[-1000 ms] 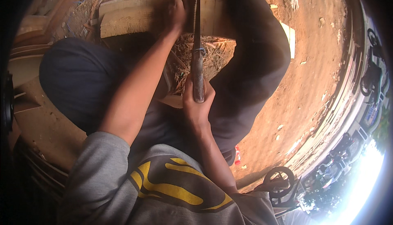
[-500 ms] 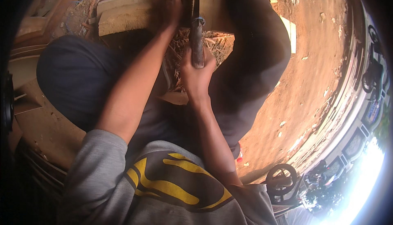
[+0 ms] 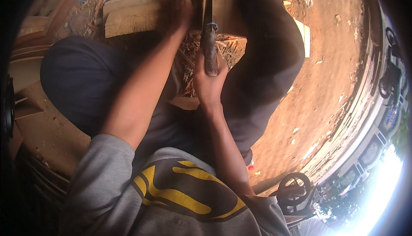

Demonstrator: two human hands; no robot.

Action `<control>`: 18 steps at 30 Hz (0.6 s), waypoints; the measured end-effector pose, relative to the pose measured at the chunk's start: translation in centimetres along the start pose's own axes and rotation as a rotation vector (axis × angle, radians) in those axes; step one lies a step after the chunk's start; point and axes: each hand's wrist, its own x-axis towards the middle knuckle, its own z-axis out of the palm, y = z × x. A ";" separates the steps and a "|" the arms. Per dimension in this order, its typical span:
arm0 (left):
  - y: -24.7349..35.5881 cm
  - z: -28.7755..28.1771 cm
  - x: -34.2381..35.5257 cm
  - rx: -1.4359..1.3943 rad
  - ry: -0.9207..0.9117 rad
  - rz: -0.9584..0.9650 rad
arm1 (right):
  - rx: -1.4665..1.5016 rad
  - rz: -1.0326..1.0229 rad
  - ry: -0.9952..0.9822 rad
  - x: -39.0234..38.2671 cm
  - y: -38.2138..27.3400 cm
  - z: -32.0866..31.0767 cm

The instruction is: The person sits on the ground and uses a hand saw to cut a piece of wood. They hold the wood with their left hand and saw with their right hand, making several cuts along the wood's length.

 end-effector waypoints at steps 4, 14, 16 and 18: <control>1.9 -1.0 -1.5 0.075 0.005 0.143 | -0.075 0.013 0.022 -4.4 0.9 -1.4; 1.9 -0.7 -1.2 -0.213 -0.068 -0.128 | -0.114 -0.002 -0.003 -3.0 -0.1 -1.3; 3.8 -2.7 -2.2 -0.209 -0.163 -0.223 | -0.161 -0.029 0.015 -4.7 0.2 -1.9; 2.7 -1.8 -1.6 -0.184 -0.080 -0.178 | -0.107 0.006 0.012 -3.9 -0.1 -1.4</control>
